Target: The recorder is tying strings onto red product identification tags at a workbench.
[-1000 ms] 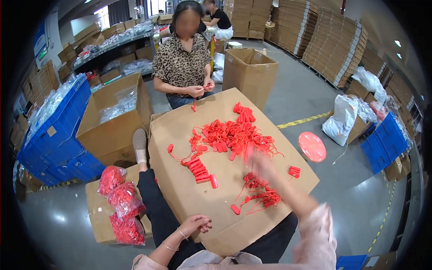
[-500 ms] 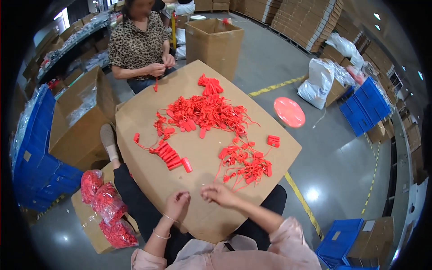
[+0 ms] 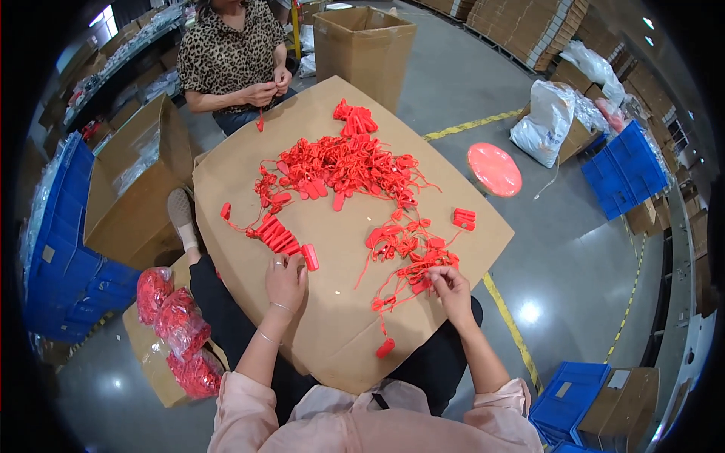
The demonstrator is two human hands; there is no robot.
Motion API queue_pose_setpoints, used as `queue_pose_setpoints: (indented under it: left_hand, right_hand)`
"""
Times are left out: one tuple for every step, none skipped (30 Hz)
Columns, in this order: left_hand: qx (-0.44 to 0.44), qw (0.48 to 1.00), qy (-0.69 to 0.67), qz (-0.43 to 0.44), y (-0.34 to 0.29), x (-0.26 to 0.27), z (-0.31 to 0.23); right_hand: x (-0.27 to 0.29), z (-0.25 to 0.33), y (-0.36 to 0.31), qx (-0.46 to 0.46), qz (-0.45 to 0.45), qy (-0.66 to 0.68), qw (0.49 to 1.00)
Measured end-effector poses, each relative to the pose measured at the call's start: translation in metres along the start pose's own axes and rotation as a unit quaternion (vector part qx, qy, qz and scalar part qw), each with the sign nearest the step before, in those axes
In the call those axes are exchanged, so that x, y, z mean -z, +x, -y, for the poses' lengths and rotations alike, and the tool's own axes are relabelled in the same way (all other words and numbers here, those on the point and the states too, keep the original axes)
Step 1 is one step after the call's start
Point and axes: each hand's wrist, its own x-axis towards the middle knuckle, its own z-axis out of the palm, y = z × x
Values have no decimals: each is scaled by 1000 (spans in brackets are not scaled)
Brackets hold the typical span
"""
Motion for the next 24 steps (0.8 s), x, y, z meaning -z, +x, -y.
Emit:
queue_pose_setpoints:
  left_hand:
    - [14,1000,-5,14,0,3,-4]
    - [16,1000,-2,21,3,5,-8]
    - [-8,1000,-5,6,10,7,-12]
    - [-29,1000,-7,-9,13,7,-10]
    - [-57,998,-17,-4,12,2,-3]
    - [-56,998,-16,-3,14,-4,-3]
    - [-76,996,-31,19,14,-6,-5]
    - [-96,993,-46,41,12,-6,-8]
    - [-117,992,-35,20,12,-7,-13]
    - [-118,992,-35,20,12,-9,-17]
    - [-113,992,-44,24,11,-9,-20]
    - [-107,992,-52,31,9,-10,-20]
    - [-104,993,-50,30,7,-11,-18]
    - [-106,992,-61,11,4,-15,-14]
    - [-108,992,-71,-8,2,-16,-11]
    - [-106,992,-68,-8,-1,-17,-7]
    - [-90,992,-91,-4,-5,-18,-3]
    - [-73,991,-113,0,-7,-15,-1]
    - [-71,991,-112,0,-8,-12,1]
    - [-72,990,-121,7,-10,-9,3]
    - [-73,989,-130,11,-11,-5,5]
    - [-69,989,-128,8,-12,-4,6]
    - [-18,988,-153,17,-13,-3,8]
    - [32,984,-175,26,-14,0,9]
  right_hand:
    - [-3,-4,-12,17,5,-40,999]
    - [-5,-21,-28,64,26,-131,989]
    - [-12,-18,-48,46,84,-171,981]
    - [-23,-12,-63,90,129,-265,951]
    - [-32,-20,-75,117,139,-322,929]
    - [-39,-25,-85,147,144,-377,903]
    - [-47,-29,-88,147,147,-374,904]
    - [-56,-33,-90,168,133,-398,892]
    - [-64,-39,-92,188,116,-425,878]
    - [-72,-48,-95,189,115,-425,878]
    - [-80,-59,-99,215,154,-444,856]
    - [-90,-66,-103,239,195,-460,832]
    - [-101,-61,-103,241,198,-459,832]
    - [-113,-56,-104,269,246,-412,835]
    - [-121,-51,-105,295,293,-362,834]
    - [-126,-49,-104,296,296,-360,834]
    - [-130,-48,-104,316,319,-361,817]
    - [-134,-46,-103,336,342,-362,799]
    - [-134,-43,-101,336,345,-360,799]
    - [-129,-38,-97,341,335,-334,812]
    - [-125,-33,-92,347,326,-309,823]
    - [-120,-31,-87,298,295,-295,859]
    - [-114,-28,-81,247,262,-280,890]
    - [-107,-24,-66,247,210,-325,888]
